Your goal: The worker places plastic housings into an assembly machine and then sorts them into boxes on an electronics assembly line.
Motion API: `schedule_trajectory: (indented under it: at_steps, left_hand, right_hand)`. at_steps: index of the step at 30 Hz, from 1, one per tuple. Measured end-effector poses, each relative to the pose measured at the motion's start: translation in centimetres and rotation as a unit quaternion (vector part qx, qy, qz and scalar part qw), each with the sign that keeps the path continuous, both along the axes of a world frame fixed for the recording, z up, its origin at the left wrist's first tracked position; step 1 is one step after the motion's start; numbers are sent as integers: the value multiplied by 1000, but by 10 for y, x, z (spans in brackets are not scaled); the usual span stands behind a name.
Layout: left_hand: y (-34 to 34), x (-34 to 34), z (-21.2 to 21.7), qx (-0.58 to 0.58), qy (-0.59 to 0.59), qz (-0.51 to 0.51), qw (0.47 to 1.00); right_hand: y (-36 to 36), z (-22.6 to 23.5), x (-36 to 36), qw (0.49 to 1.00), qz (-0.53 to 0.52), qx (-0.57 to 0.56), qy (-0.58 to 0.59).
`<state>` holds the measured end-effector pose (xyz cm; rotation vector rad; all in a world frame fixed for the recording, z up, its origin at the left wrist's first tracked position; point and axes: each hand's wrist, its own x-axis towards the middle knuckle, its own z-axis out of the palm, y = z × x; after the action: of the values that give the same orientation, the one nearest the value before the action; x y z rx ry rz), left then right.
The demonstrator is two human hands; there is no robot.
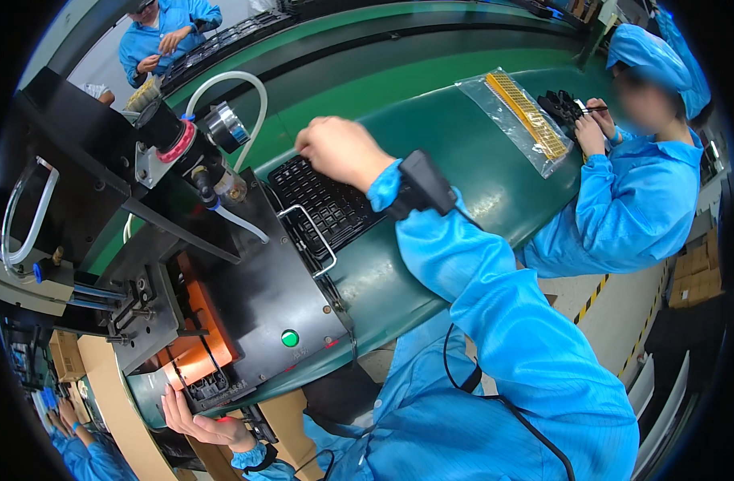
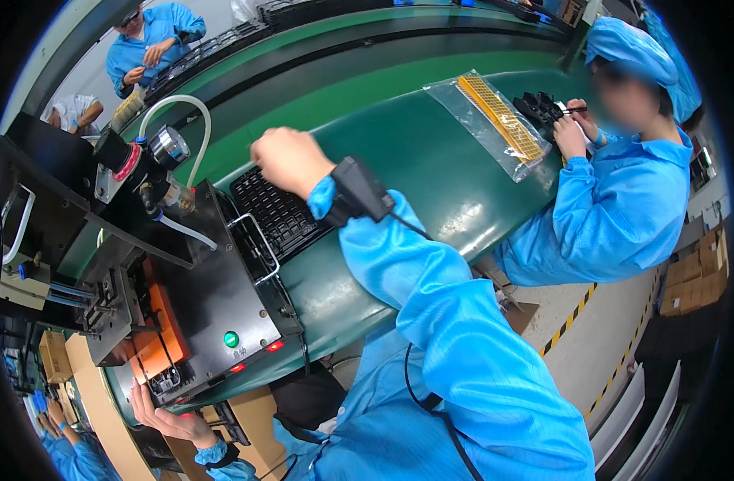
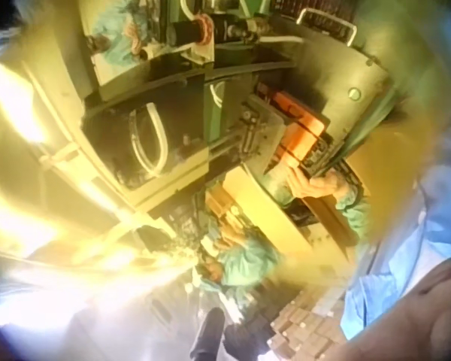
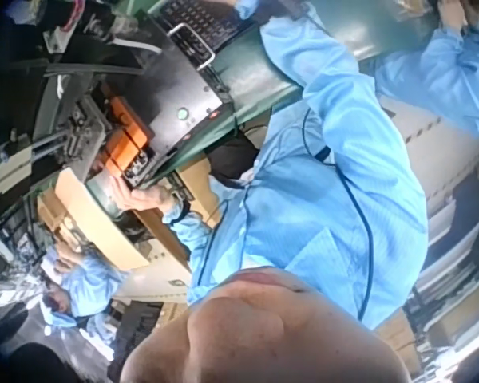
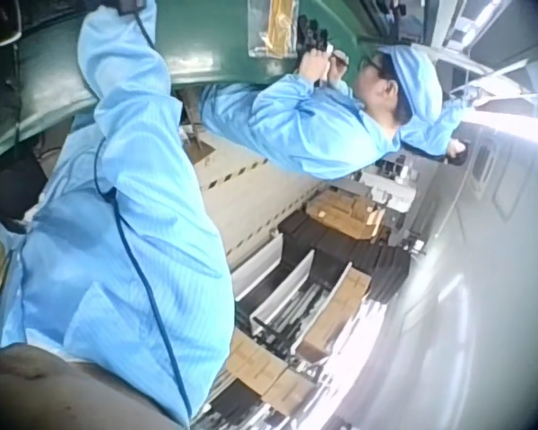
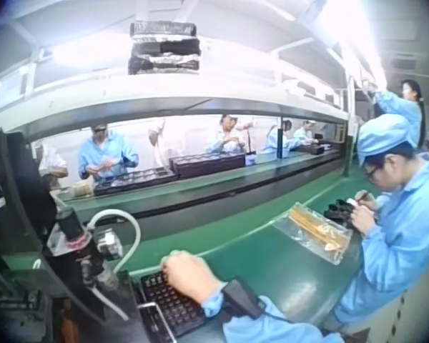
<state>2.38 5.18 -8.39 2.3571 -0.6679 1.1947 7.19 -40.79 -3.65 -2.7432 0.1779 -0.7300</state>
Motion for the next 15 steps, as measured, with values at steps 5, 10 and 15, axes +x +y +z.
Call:
schedule_trajectory:
  at_steps: [5, 10, 15]
  left_hand:
    - [6, 3, -3, 4, -14, 9, 1000]
    - [8, 6, -4, -1, -32, 7, 999]
    - [8, 7, -6, 0, -27, 9, 1000]
  right_hand:
    - [-34, 6, -15, 997, -20, 67, 41]
    - [-33, -7, -17, 998, 35, 13, 41]
    - [-27, -11, -7, 998, 57, -29, 2]
